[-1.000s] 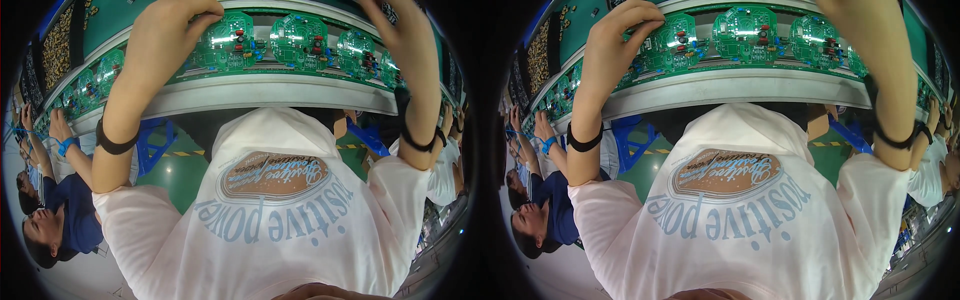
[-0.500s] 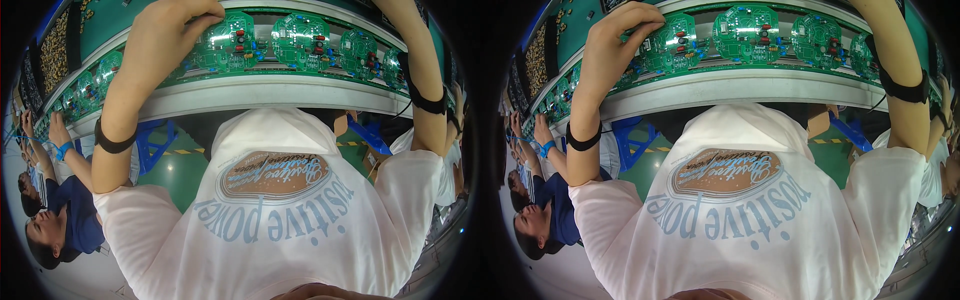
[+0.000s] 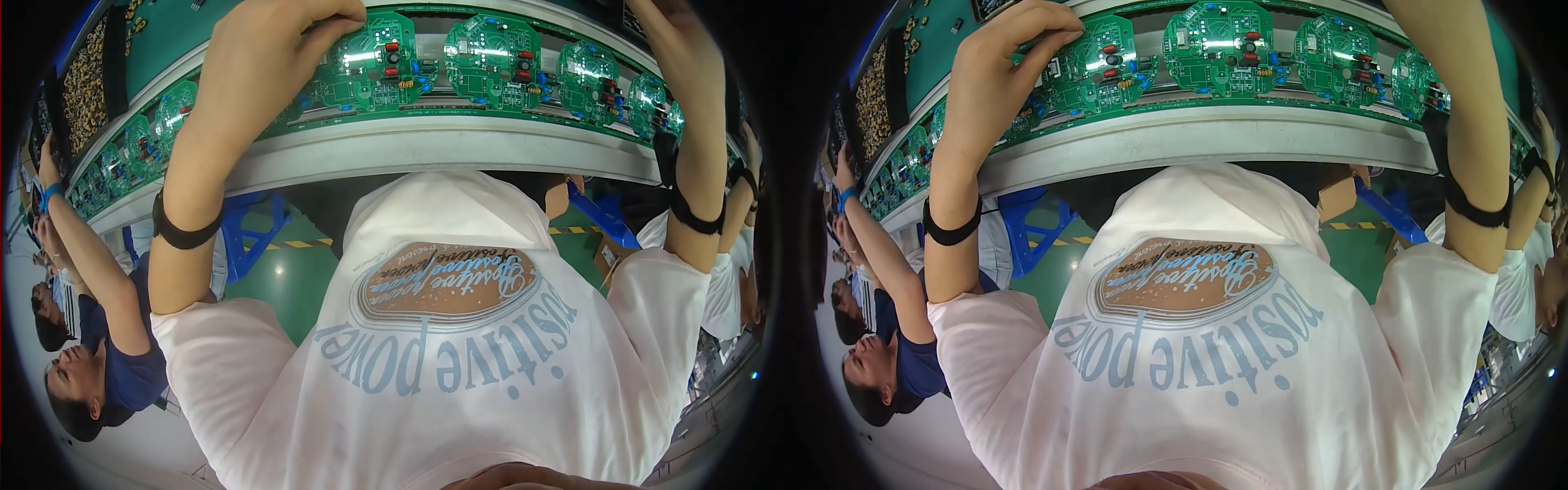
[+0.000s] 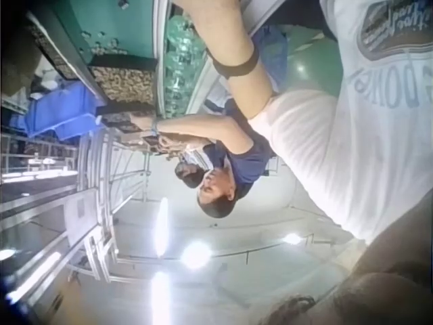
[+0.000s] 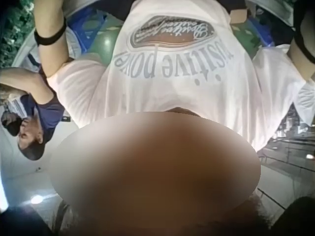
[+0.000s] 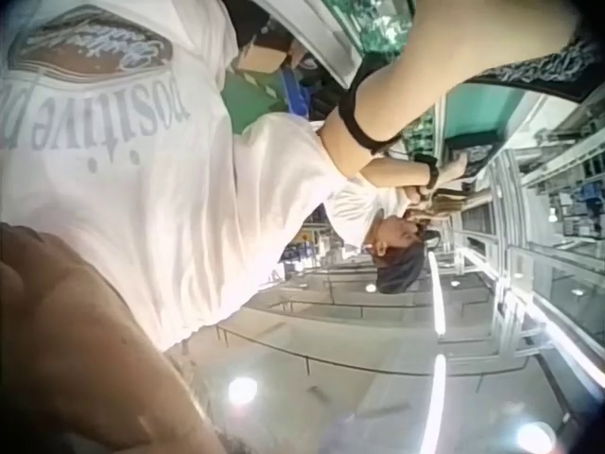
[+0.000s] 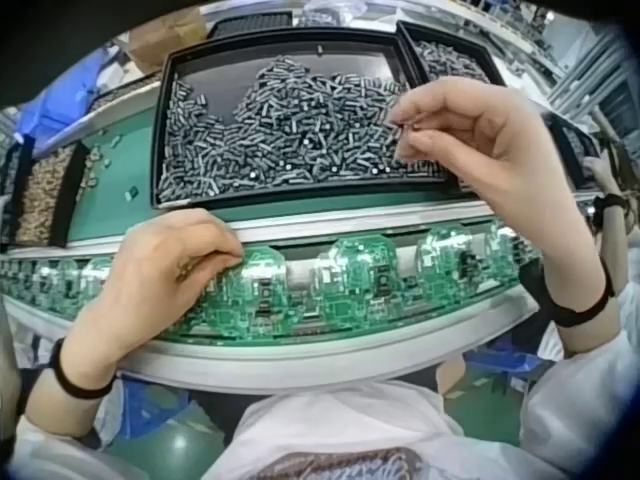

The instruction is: The person picks up capacitors from a tray and inserts them into circuit boards on a conveyor belt. They use both hands to position the components into specific slots on the boards as they move along the assembly line.

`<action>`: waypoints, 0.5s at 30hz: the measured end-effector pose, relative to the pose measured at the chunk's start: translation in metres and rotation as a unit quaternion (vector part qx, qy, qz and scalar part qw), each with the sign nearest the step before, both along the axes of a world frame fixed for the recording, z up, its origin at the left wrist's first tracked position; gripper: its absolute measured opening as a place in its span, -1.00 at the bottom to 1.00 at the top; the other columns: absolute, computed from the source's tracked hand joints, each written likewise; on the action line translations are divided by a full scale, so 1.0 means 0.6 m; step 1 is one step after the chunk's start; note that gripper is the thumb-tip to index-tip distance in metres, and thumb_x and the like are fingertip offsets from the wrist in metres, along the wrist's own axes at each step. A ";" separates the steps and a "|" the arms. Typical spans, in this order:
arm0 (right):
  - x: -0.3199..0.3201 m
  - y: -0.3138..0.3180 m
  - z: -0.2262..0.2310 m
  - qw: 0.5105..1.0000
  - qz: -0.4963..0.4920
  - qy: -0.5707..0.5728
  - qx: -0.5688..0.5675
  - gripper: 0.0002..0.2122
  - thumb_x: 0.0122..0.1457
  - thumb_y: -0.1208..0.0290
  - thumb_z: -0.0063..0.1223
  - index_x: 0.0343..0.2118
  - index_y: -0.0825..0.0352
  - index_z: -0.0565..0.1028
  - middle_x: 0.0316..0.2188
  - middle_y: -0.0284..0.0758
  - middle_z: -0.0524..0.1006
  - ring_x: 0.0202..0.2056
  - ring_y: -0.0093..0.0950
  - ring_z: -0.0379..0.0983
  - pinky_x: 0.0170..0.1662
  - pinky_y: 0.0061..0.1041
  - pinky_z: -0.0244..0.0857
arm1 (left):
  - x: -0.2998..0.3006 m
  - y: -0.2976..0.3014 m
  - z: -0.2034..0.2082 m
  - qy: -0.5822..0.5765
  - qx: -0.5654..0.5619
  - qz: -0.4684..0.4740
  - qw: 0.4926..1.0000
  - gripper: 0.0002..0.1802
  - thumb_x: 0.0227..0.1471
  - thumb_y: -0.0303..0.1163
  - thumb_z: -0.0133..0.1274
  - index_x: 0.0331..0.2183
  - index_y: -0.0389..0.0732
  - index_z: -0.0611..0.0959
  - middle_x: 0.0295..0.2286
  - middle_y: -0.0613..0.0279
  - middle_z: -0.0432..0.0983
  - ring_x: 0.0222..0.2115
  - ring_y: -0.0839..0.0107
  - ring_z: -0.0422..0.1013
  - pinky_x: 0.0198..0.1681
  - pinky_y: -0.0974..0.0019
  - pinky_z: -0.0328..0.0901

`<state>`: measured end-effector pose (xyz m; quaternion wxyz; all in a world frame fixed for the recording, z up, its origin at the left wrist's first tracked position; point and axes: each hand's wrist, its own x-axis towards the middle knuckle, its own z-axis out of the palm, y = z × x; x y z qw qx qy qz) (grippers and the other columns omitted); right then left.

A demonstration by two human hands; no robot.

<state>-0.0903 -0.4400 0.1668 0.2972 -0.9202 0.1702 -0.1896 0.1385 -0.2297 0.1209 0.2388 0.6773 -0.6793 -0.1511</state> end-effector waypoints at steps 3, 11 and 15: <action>-0.030 0.015 0.000 0.993 -0.017 0.007 0.117 -0.91 0.30 0.58 0.11 -0.21 0.47 0.60 -0.36 -0.27 0.65 -0.31 -0.49 0.64 -0.17 -0.53 0.54 | 0.000 -0.002 -0.004 -0.006 0.011 0.012 1.000 -0.90 -0.02 -0.60 0.24 -0.36 -0.30 0.68 -0.38 0.07 0.61 -0.33 0.07 0.56 -0.26 0.19 0.44; -0.081 0.053 -0.028 0.923 -0.083 -0.019 0.376 -0.90 0.30 0.58 0.12 -0.18 0.47 0.59 -0.36 -0.26 0.66 -0.35 -0.49 0.64 -0.20 -0.55 0.56 | 0.009 -0.027 -0.091 0.351 -0.361 -0.139 0.853 -0.89 0.00 -0.58 0.24 -0.34 -0.30 0.68 -0.37 0.08 0.61 -0.37 0.11 0.55 -0.30 0.21 0.42; -0.088 0.067 -0.045 0.875 -0.120 -0.036 0.467 -0.89 0.30 0.58 0.12 -0.16 0.47 0.58 -0.36 -0.26 0.66 -0.37 -0.49 0.65 -0.22 -0.56 0.57 | 0.022 -0.005 -0.032 -0.100 -0.082 -0.079 0.988 -0.83 0.07 -0.52 0.24 -0.23 -0.23 0.72 -0.24 0.25 0.65 -0.27 0.27 0.58 -0.21 0.34 0.45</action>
